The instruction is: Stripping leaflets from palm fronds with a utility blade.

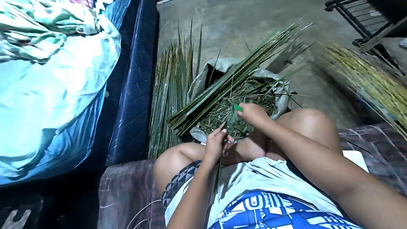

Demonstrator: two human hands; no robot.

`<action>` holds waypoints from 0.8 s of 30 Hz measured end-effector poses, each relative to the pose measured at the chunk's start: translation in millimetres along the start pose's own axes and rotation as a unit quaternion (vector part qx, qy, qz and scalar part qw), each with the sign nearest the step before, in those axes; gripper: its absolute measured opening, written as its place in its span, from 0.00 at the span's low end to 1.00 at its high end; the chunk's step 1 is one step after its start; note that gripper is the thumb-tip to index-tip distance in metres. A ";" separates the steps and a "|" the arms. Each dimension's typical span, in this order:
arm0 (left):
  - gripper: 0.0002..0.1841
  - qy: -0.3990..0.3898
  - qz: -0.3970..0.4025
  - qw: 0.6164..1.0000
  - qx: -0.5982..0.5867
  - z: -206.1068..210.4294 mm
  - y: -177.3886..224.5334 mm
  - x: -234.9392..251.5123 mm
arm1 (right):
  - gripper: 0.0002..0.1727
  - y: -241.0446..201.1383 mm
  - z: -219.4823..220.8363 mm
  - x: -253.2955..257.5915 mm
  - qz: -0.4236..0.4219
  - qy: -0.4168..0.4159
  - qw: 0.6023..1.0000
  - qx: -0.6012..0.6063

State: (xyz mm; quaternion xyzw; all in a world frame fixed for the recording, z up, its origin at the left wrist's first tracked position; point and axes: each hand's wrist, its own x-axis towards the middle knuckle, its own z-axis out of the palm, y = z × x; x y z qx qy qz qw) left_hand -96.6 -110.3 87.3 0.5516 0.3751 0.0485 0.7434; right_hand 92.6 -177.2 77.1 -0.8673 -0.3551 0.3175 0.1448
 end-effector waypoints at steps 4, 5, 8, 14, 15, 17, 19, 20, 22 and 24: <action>0.23 -0.005 -0.003 1.000 -0.029 0.5 1.2 -0.5 | 0.15 0.7 -5.4 1.0 -0.002 0.028 0.999 0.028; 0.23 -0.004 -0.003 0.999 -0.038 -0.3 1.4 -0.1 | 0.16 -4.1 -2.8 -7.9 -0.027 -0.005 0.999 0.026; 0.19 -0.009 -0.005 0.998 -0.067 -3.7 1.4 -0.1 | 0.18 -17.2 6.0 -33.8 -0.088 -0.114 0.990 -0.001; 0.19 -0.036 -0.029 0.996 -0.076 -1.6 1.3 -2.3 | 0.16 10.5 -4.3 5.0 0.028 0.009 0.999 0.035; 0.21 -0.041 -0.029 0.996 -0.076 -1.0 1.0 -2.5 | 0.16 15.3 -6.5 11.6 0.046 0.034 0.996 0.068; 0.21 -0.051 -0.028 0.996 -0.073 -0.5 0.2 -1.2 | 0.19 13.8 -9.5 12.9 0.053 0.036 0.984 0.165; 0.22 -0.060 -0.029 0.995 -0.072 -0.2 -0.9 0.3 | 0.23 7.3 -3.1 6.5 0.026 -0.021 0.966 0.255; 0.23 -0.064 -0.030 0.995 -0.073 0.3 -1.5 0.7 | 0.22 3.7 2.0 2.4 0.009 -0.053 0.958 0.282; 0.23 -0.072 -0.028 0.995 -0.065 2.0 -2.9 0.9 | 0.16 -0.1 8.6 -0.9 -0.003 -0.086 0.946 0.313; 0.24 -0.074 -0.032 0.996 -0.024 4.5 -2.3 0.4 | 0.14 4.5 8.5 3.4 0.007 -0.067 0.940 0.334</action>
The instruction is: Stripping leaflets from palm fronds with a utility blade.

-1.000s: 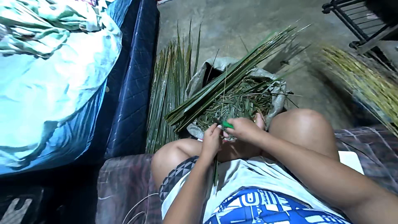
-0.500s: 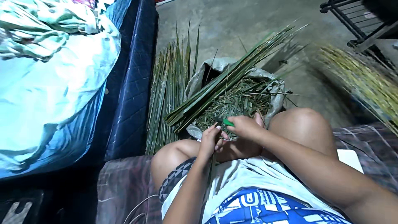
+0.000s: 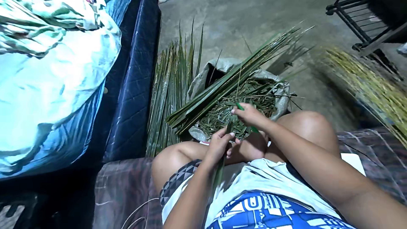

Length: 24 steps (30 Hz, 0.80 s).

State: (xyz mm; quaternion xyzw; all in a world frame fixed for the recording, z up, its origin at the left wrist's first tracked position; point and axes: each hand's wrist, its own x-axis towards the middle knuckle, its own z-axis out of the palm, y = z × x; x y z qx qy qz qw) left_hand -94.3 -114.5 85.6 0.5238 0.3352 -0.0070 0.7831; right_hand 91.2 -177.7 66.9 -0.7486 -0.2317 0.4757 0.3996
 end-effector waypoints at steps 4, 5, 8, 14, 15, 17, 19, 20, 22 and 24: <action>0.25 0.030 -0.005 0.992 0.121 5.4 1.3 0.9 | 0.19 4.8 -15.5 11.1 -0.010 0.114 0.993 -0.021; 0.25 0.046 -0.004 0.987 0.152 6.0 0.9 2.0 | 0.19 4.3 -14.8 10.5 -0.011 0.113 0.993 -0.033; 0.24 0.096 0.006 0.971 0.217 1.8 -2.0 8.6 | 0.19 -5.8 -0.4 -6.6 -0.002 0.016 0.993 -0.114; 0.21 0.167 0.007 0.940 0.296 -7.4 -0.3 10.0 | 0.17 -16.0 41.6 -50.1 -0.025 -0.126 0.940 -0.316; 0.19 0.167 0.004 0.936 0.311 -5.9 0.9 9.1 | 0.18 -18.8 42.4 -50.9 -0.028 -0.112 0.929 -0.353; 0.19 0.164 0.014 0.933 0.321 -3.9 0.7 9.5 | 0.20 -21.9 38.5 -44.0 -0.027 -0.068 0.910 -0.407; 0.24 0.152 0.018 0.938 0.310 -2.6 2.1 9.1 | 0.21 -21.5 31.1 -29.4 -0.008 -0.014 0.905 -0.426; 0.25 0.151 0.017 0.940 0.306 -1.7 2.4 9.8 | 0.20 -20.8 26.8 -22.1 0.004 0.013 0.903 -0.429; 0.25 0.149 0.013 0.942 0.299 -1.3 2.6 11.1 | 0.19 -19.6 19.2 -12.7 0.022 0.060 0.906 -0.419; 0.25 0.147 0.005 0.946 0.290 -2.6 1.0 11.2 | 0.19 -23.2 16.8 -15.5 0.034 0.067 0.912 -0.404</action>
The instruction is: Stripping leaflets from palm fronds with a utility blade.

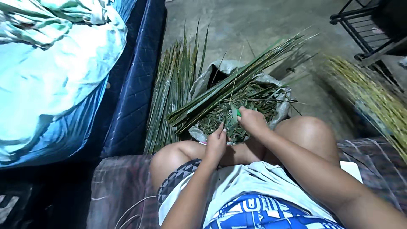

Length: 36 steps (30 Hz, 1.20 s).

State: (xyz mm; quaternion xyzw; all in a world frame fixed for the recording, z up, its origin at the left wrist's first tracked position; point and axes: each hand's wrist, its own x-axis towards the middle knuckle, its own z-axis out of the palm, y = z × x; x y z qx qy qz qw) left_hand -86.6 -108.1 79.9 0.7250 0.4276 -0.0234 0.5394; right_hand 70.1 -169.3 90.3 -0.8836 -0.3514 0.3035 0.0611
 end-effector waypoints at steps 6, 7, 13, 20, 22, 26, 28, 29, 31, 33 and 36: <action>0.17 0.019 -0.009 0.999 0.047 -2.3 -2.0 1.4 | 0.18 -9.0 18.4 -35.2 -0.112 -0.132 0.981 0.084; 0.18 0.020 -0.011 0.998 0.056 -3.1 -0.6 0.3 | 0.18 -10.3 20.4 -36.9 -0.116 -0.144 0.979 0.084; 0.25 -0.008 0.026 0.997 0.071 2.5 0.1 -2.8 | 0.21 -1.6 6.2 -6.4 -0.037 -0.061 0.997 -0.007; 0.24 -0.003 0.026 0.999 0.042 4.5 -1.1 -1.9 | 0.20 11.1 -2.4 4.5 -0.004 -0.023 0.999 0.048; 0.24 0.005 0.029 0.999 0.044 4.1 -2.4 -1.2 | 0.20 5.2 4.6 -12.3 -0.053 -0.091 0.992 0.063; 0.22 0.009 0.042 0.998 0.051 1.9 -3.3 -4.3 | 0.18 -2.4 12.0 -26.4 -0.085 -0.128 0.986 0.061; 0.23 0.000 0.045 0.998 0.047 1.9 -1.5 -6.2 | 0.20 1.6 5.1 -16.2 -0.065 -0.086 0.994 0.030; 0.24 -0.005 0.045 0.998 0.046 2.0 -0.4 -6.9 | 0.19 4.6 2.1 -8.6 -0.047 -0.061 0.997 0.020; 0.24 -0.018 0.046 0.998 0.042 1.2 1.8 -8.7 | 0.18 12.6 -1.6 7.8 -0.003 -0.004 1.000 0.028; 0.24 -0.014 0.062 0.997 0.037 1.1 1.3 -10.3 | 0.16 19.7 -8.2 18.0 0.028 0.032 0.998 0.052; 0.24 -0.001 0.065 0.998 0.025 0.1 -1.5 -7.9 | 0.16 19.6 -9.4 8.8 -0.009 -0.004 0.997 0.083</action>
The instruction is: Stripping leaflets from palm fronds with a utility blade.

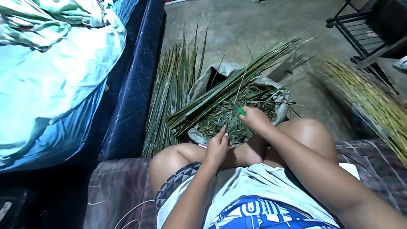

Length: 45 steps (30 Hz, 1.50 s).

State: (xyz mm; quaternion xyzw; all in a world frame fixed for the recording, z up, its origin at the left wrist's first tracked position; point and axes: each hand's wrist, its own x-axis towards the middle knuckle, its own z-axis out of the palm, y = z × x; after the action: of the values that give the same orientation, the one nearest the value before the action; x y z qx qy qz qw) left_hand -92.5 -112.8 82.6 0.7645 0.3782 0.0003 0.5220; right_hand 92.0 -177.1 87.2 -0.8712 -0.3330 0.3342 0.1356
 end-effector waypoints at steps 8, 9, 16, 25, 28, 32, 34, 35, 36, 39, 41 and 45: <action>0.21 -0.036 -0.054 0.977 -0.201 -8.3 1.0 -0.7 | 0.18 -12.4 15.9 -25.9 -0.061 -0.065 0.995 -0.039; 0.22 -0.047 -0.058 0.972 -0.221 -9.2 2.0 -1.6 | 0.18 -6.9 11.5 -14.6 -0.036 -0.032 0.998 -0.036; 0.19 -0.058 -0.061 0.960 -0.269 -10.7 -0.9 -0.6 | 0.17 -0.8 0.6 -6.1 -0.018 -0.003 1.000 0.020; 0.18 -0.054 -0.056 0.969 -0.236 -6.8 -1.0 -3.5 | 0.18 15.5 1.6 8.7 0.029 0.010 0.999 0.022; 0.22 -0.045 -0.053 0.979 -0.190 -4.3 1.0 -1.4 | 0.23 22.0 -1.4 18.3 0.023 0.032 0.982 0.185; 0.25 -0.067 -0.051 0.990 -0.113 0.5 0.8 0.0 | 0.17 9.5 20.0 5.7 -0.014 -0.085 0.946 0.312; 0.29 -0.095 -0.053 0.992 -0.067 3.8 0.7 0.1 | 0.11 8.1 22.2 3.8 -0.005 -0.089 0.926 0.366; 0.31 -0.106 -0.051 0.992 -0.051 4.8 0.6 0.6 | 0.10 10.1 20.5 5.5 -0.003 -0.074 0.918 0.390; 0.32 -0.111 -0.048 0.992 -0.039 5.2 0.9 1.0 | 0.10 12.9 18.2 8.6 -0.002 -0.049 0.914 0.403; 0.29 -0.082 -0.027 0.996 -0.039 5.4 0.0 0.9 | 0.14 21.4 14.5 21.1 0.002 0.030 0.927 0.374; 0.25 -0.038 -0.005 0.998 -0.050 5.6 -3.6 2.3 | 0.18 19.3 12.5 18.2 0.002 0.032 0.952 0.305; 0.22 0.019 -0.005 0.999 -0.037 1.9 -7.5 6.8 | 0.16 -4.6 17.5 -26.3 -0.043 -0.110 0.983 0.137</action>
State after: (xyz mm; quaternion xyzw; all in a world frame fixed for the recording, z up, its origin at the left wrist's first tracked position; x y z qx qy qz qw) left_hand -91.2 -109.2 73.1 0.7428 0.3915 0.0263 0.5424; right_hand 63.4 -191.2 89.3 -0.7873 -0.3337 0.4642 0.2310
